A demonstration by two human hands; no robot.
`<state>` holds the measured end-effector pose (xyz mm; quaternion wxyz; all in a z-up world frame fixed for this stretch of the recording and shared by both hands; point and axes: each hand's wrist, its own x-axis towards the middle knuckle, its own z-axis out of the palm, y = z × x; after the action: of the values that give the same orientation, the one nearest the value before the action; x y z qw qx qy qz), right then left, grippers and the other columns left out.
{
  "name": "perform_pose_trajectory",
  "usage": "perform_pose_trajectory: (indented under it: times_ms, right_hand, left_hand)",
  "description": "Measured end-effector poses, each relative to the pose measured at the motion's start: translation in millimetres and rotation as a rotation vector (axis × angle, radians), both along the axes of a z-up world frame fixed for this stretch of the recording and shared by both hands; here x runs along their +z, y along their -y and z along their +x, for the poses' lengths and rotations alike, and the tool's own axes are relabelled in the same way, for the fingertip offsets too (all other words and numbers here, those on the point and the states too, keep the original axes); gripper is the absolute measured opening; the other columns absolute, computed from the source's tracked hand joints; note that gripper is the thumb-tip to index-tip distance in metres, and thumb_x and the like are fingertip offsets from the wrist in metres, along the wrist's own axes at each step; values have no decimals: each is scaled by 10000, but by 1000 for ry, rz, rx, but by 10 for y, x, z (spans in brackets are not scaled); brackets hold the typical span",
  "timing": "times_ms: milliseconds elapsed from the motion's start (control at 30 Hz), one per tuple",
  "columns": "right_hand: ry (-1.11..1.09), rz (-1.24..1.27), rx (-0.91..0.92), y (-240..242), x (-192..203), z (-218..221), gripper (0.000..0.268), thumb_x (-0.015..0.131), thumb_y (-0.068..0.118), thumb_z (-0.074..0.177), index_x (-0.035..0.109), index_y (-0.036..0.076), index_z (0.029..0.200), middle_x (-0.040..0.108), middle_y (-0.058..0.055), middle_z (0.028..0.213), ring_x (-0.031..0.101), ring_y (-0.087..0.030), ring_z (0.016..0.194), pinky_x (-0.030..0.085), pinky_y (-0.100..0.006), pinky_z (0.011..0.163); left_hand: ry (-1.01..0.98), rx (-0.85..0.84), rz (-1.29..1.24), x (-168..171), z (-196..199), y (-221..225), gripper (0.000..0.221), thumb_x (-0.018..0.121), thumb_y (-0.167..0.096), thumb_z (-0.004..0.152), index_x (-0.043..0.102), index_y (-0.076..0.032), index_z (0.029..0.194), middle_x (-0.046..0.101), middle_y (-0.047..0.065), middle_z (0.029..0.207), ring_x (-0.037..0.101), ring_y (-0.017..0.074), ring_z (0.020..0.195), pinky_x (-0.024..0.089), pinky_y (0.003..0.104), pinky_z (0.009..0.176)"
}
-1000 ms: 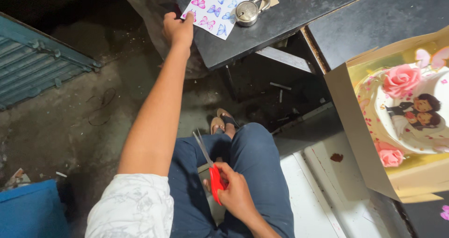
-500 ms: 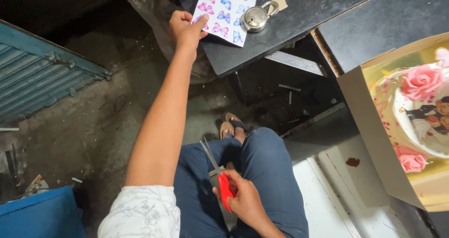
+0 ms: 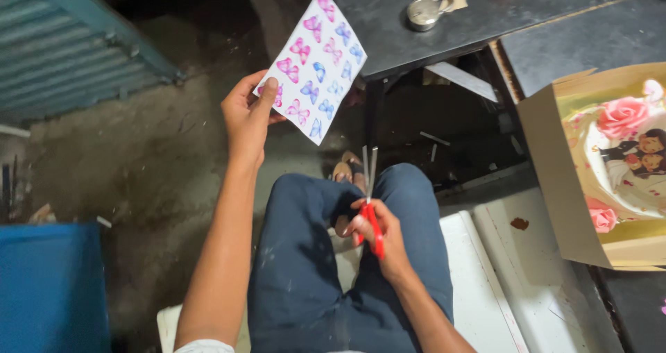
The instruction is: The person uses scissors to cut out small butterfly designs from a printed sheet of paper, holding the paper in one hand and manipulating the scissors with the other.
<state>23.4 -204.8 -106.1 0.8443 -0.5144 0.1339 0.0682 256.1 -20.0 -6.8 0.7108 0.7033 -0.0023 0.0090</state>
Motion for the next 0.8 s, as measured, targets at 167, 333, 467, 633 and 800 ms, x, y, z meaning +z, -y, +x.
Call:
perform_pose_trajectory:
  times_ms: [167, 333, 467, 633, 800]
  right_hand:
    - [133, -30, 93, -18, 33, -44, 402, 714, 240, 954, 585, -6, 1244, 712, -118, 875, 595, -119, 700, 491, -254, 699]
    - [232, -33, 300, -27, 113, -174, 529, 760, 328, 934, 579, -5, 1303, 714, -113, 906, 604, -120, 754, 500, -255, 724]
    - [292, -51, 434, -35, 190, -279, 642, 817, 396, 902, 580, -8, 1340, 704, -105, 909, 618, -122, 796, 505, -256, 743]
    - [296, -108, 417, -93, 266, -377, 649, 829, 398, 892, 597, -14, 1337, 690, -95, 869, 613, -119, 769, 493, -249, 690]
    - [324, -176, 395, -139, 334, -421, 641, 841, 379, 889, 595, -19, 1327, 681, -90, 844, 612, -119, 750, 493, -249, 666]
  left_hand:
    - [24, 58, -169, 184, -601, -261, 437, 741, -337, 969, 687, 12, 1226, 683, 23, 907, 686, 84, 800, 629, 273, 650]
    - [51, 172, -325, 86, -968, -293, 349, 711, -349, 994, 707, -8, 1073, 683, -12, 908, 621, 38, 813, 533, 214, 708]
    - [111, 210, -361, -50, -1126, -177, 379, 701, -346, 1049, 619, -44, 835, 514, -75, 776, 423, 17, 737, 358, 218, 666]
    - [134, 201, -275, -74, -1297, -33, 402, 629, -390, 1057, 625, -54, 835, 457, -83, 733, 371, 21, 698, 300, 228, 617]
    - [169, 245, -255, -137, -1354, 116, 372, 582, -391, 1089, 630, -42, 966, 453, -72, 784, 390, 22, 738, 332, 219, 654]
